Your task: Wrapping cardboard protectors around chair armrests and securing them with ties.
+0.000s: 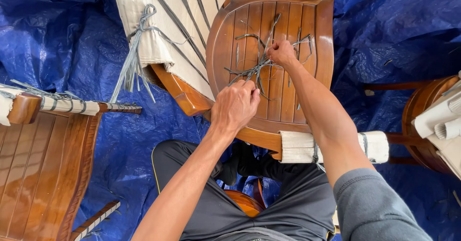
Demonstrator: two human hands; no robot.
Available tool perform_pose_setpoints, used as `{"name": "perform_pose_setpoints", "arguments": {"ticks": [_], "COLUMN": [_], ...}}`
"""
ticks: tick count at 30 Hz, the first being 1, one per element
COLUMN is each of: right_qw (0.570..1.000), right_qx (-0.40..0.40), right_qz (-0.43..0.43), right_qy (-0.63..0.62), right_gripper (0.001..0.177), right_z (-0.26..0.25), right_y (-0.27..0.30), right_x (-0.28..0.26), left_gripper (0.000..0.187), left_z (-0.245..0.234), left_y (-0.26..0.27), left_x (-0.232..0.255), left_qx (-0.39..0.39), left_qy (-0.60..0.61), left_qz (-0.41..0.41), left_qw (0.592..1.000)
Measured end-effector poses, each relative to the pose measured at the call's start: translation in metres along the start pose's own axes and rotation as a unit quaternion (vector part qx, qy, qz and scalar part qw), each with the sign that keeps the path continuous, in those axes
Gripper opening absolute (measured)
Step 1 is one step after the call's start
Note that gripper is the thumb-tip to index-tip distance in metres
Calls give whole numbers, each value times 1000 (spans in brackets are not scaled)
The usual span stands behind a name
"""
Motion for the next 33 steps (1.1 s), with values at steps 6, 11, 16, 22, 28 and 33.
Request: {"name": "perform_pose_setpoints", "arguments": {"ticks": [6, 11, 16, 22, 28, 33], "right_qw": [969, 994, 995, 992, 997, 990], "right_qx": [-162, 97, 87, 57, 73, 41], "right_qz": [23, -57, 19, 99, 17, -51], "right_qy": [-183, 15, 41, 61, -12, -127], "right_gripper": [14, 13, 17, 32, 28, 23], "right_z": [-24, -41, -45, -17, 6, -38], "right_y": [44, 28, 27, 3, -30, -5], "right_x": [-25, -12, -42, -44, -17, -34], "left_gripper": [21, 21, 21, 21, 22, 23], "left_z": [-3, 1, -1, 1, -2, -2], "left_y": [2, 1, -1, -4, -3, 0], "left_x": [6, 2, 1, -2, -3, 2], "left_qx": [6, -12, -12, -12, -19, -3], "left_qy": [-5, -2, -10, -3, 8, 6], "left_qz": [5, -9, -12, -10, -27, -7], "left_qw": [1000, 1000, 1000, 1000, 999, 1000]}}
Point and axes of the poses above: each hand's wrist, its own y-axis away from the middle knuckle, its own z-axis out of the palm, x = y × z, the point moved 8 cm from there along -y, towards the middle knuckle, and after that the axes turned 8 degrees about y, right-handed, at the moved point
